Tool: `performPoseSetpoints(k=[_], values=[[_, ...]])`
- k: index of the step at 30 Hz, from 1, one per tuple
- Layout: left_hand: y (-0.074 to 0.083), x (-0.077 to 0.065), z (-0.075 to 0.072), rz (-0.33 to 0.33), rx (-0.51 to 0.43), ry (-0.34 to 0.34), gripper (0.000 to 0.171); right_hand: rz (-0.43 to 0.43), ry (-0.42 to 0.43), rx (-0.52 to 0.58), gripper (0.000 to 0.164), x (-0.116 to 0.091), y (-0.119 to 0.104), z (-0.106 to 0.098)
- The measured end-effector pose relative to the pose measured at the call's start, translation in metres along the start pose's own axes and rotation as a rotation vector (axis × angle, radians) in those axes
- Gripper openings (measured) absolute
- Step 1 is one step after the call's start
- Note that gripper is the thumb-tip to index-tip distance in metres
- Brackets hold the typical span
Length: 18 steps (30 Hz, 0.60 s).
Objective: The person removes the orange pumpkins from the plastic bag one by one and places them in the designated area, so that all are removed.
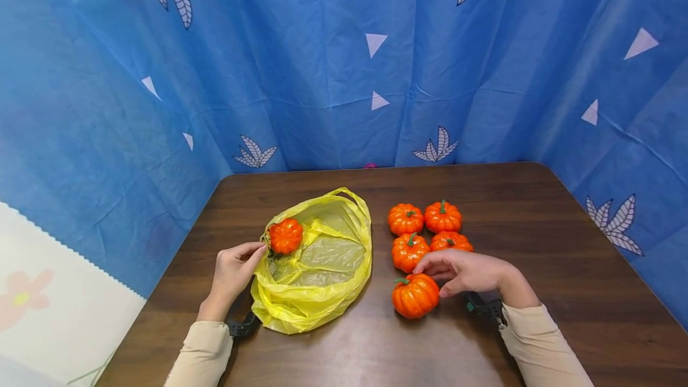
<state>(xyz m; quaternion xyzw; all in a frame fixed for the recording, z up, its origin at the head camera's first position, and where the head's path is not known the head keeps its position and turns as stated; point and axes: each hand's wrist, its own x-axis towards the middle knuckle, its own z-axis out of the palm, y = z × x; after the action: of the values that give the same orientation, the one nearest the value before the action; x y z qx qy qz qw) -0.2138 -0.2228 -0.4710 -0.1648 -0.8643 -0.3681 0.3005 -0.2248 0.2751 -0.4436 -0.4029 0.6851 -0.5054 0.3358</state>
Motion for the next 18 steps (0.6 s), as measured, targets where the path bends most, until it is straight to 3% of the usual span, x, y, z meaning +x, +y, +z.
performPoseSetpoints(k=[10,18], values=[[-0.0001,-0.0005,-0.0002,0.001,-0.003,-0.004,0.007,-0.025,-0.011,-0.034,0.044,0.0011,-0.0003,0.0023],[-0.0003,-0.0003,0.0002,0.003,-0.004,-0.003,0.007,0.003,-0.017,-0.050,0.044,0.0018,0.0010,0.0033]])
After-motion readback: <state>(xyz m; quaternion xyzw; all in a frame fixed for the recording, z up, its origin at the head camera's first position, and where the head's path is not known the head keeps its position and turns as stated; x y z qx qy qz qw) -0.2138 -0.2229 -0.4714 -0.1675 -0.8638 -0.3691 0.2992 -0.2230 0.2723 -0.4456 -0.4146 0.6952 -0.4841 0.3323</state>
